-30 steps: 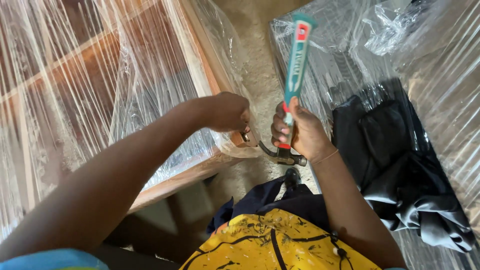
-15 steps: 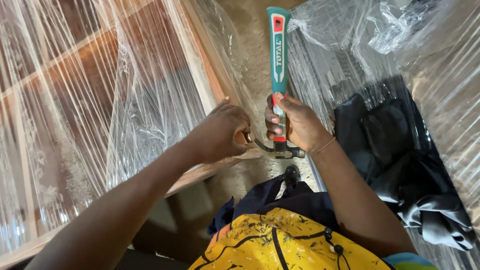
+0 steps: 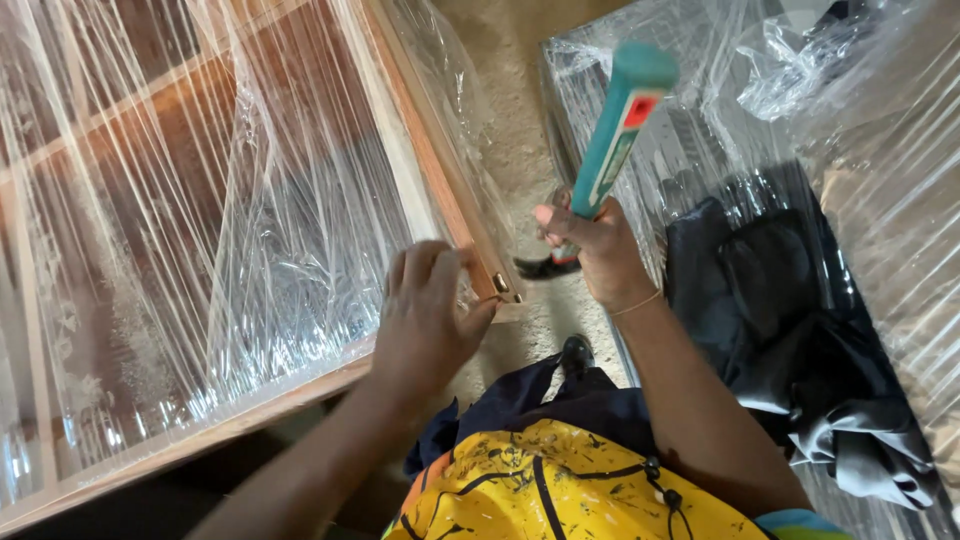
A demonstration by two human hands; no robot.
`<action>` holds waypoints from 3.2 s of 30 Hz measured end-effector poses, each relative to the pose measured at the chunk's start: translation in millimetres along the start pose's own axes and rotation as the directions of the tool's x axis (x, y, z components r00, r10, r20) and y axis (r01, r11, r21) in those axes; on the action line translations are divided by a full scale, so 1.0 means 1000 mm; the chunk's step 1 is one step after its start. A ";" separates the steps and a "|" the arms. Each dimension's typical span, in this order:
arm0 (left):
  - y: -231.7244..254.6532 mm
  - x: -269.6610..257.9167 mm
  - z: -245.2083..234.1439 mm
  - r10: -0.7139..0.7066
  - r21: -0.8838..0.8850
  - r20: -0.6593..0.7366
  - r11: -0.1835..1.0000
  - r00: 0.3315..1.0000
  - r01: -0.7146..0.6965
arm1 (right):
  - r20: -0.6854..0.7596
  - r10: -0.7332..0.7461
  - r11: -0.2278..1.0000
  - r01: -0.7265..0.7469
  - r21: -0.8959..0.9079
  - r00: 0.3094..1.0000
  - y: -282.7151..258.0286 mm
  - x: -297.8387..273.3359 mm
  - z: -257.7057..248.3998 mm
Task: The person hammers nails into the corner of a wooden furniture frame wrapped in plastic. They use a hammer to drive the nails in and then use the claw to pull out a nail.
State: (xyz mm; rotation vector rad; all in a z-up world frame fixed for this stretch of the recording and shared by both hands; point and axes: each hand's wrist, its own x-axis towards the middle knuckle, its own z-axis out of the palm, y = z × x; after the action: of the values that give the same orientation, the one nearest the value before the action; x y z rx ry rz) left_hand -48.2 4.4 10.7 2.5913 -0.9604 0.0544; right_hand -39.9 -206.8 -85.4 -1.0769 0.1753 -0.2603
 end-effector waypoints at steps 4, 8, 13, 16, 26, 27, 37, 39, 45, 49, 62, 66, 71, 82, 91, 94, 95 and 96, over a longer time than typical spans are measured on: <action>0.021 -0.021 0.012 0.071 0.170 -0.131 0.984 0.989 -0.048 | 0.015 -0.013 0.977 0.016 -0.213 1.000 -0.019 -0.007 0.000; 0.058 -0.033 0.042 -0.217 -0.699 0.186 0.656 0.958 0.284 | -0.003 -0.070 0.996 0.070 -0.062 0.998 -0.013 -0.016 -0.022; 0.058 0.004 0.109 -0.174 -0.714 0.692 -0.310 0.701 0.628 | 0.164 -0.192 0.980 0.180 0.086 0.967 -0.029 -0.049 -0.034; 0.066 0.024 0.132 -0.164 -0.673 0.690 -0.502 0.705 0.543 | 0.235 -0.175 0.984 0.165 0.061 0.956 -0.044 -0.074 -0.036; 0.091 0.031 0.145 -0.316 -0.670 0.676 -0.640 0.665 0.377 | 0.083 0.222 0.933 -0.187 -0.306 0.971 -0.091 -0.105 -0.090; 0.085 0.033 0.154 -0.336 -0.709 0.648 -0.595 0.683 0.379 | -0.007 0.345 0.930 -0.343 -0.128 0.938 -0.091 -0.102 -0.093; 0.083 -0.022 0.091 -0.411 -0.856 0.512 -0.317 0.754 0.408 | 0.124 0.537 0.800 -0.457 -0.389 0.835 -0.055 -0.082 -0.069; 0.085 -0.028 0.074 -0.555 -0.867 0.483 -0.409 0.678 0.283 | 0.154 0.456 0.819 -0.346 -0.457 0.876 -0.049 -0.072 -0.073; 0.076 -0.022 0.080 -0.569 -0.761 0.601 -0.621 0.562 0.186 | 0.260 0.514 0.855 -0.463 -0.235 0.817 -0.013 -0.030 -0.072; 0.084 -0.022 0.041 -0.763 -0.850 0.483 -0.290 0.430 0.440 | 0.337 0.434 0.896 -0.362 -0.256 0.836 -0.015 -0.008 -0.042; 0.032 -0.023 0.067 -0.243 0.091 -0.586 0.928 0.773 0.360 | 0.333 0.606 0.770 -0.428 -0.473 0.723 -0.033 -0.023 -0.005; 0.017 -0.024 0.075 -0.231 0.057 -0.579 0.945 0.782 0.321 | 0.290 0.660 0.671 -0.370 -0.643 0.693 -0.058 -0.008 0.003; 0.015 -0.024 0.077 -0.210 0.090 -0.579 0.944 0.788 0.318 | 0.379 0.723 0.626 -0.317 -0.712 0.577 -0.062 0.018 -0.001; 0.012 -0.023 0.079 -0.177 0.117 -0.599 0.945 0.781 0.304 | 0.446 0.799 0.564 -0.247 -0.788 0.403 -0.082 0.043 0.015; 0.010 -0.027 0.082 -0.203 0.070 -0.586 0.952 0.784 0.299 | 0.292 0.689 0.669 -0.428 -0.607 0.663 -0.050 -0.016 0.002; 0.009 -0.027 0.083 -0.204 0.058 -0.599 0.954 0.774 0.296 | 0.336 0.644 0.704 -0.361 -0.612 0.687 -0.030 -0.019 -0.011; 0.010 -0.026 0.084 -0.223 0.039 -0.585 0.952 0.779 0.302 | 0.356 0.660 0.700 -0.371 -0.610 0.661 -0.031 -0.014 -0.015; 0.011 -0.026 0.084 -0.243 0.021 -0.571 0.951 0.784 0.309 | 0.377 0.675 0.696 -0.380 -0.608 0.634 -0.032 -0.010 -0.019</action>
State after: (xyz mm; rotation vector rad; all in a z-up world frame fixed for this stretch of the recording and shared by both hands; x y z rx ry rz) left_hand -82.7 -16.9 -67.7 2.5420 -0.3600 0.7740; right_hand -58.7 -234.0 -65.4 -1.4925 0.0046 0.7285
